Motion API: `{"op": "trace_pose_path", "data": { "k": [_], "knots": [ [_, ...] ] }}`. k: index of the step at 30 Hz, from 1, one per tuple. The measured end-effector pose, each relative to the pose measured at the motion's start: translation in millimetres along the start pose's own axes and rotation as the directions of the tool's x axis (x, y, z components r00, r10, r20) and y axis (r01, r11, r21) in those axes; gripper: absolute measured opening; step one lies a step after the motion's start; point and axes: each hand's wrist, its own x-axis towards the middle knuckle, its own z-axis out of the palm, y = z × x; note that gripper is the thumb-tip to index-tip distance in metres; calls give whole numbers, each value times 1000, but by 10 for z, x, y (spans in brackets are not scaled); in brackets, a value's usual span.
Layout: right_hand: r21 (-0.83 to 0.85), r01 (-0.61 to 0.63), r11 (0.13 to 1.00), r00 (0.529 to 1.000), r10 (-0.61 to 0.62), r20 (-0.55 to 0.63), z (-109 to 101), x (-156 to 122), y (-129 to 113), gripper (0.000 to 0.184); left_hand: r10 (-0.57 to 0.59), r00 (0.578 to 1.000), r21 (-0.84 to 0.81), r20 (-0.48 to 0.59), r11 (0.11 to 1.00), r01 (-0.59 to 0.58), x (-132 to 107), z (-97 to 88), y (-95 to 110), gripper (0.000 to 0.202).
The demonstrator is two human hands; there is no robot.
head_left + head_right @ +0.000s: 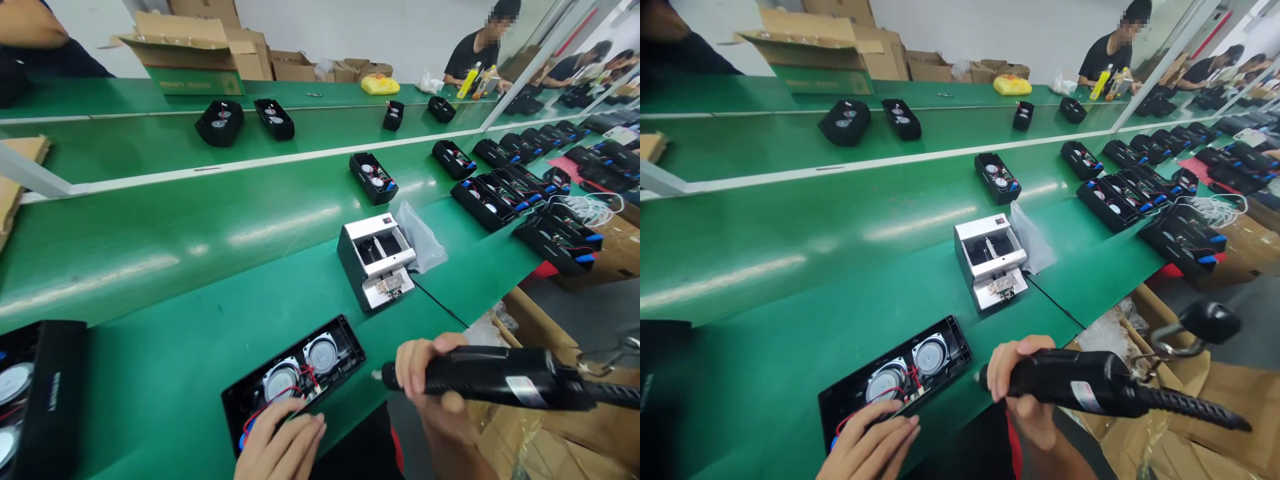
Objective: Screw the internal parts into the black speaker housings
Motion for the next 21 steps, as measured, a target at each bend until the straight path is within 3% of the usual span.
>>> {"op": "trace_pose_path", "data": {
  "k": [2, 4, 9, 12, 16, 21],
  "knots": [
    [-175, -12, 984, 1000, 7, -25, -138, 65, 68, 28, -29, 1000, 93, 8, 995, 28, 17, -10, -68, 20],
    [-238, -39, 970, 999, 37, -15, -211, 119, 116, 31, -66, 996, 162, 52, 985, 57, 49, 41, -129, 20],
    [10, 15, 1000, 1000, -15, -12, -37, 201, 35, 14, -40, 977, 225, 210, 974, -9, 86, 263, -260, 19],
    [98, 15, 995, 998, -20, 57, 143, 192, 62, 15, -54, 976, 255, 209, 967, -1, 56, 333, -293, 14],
    [67, -104, 992, 975, 89, 205, 283, 143, 333, 20, -75, 976, 266, 203, 964, 19, 24, 347, -277, 11],
    [-5, -170, 985, 945, 164, 281, 338, 93, 616, 24, -107, 975, 245, 194, 968, 57, 3, 365, -238, 14]
  ]
}}
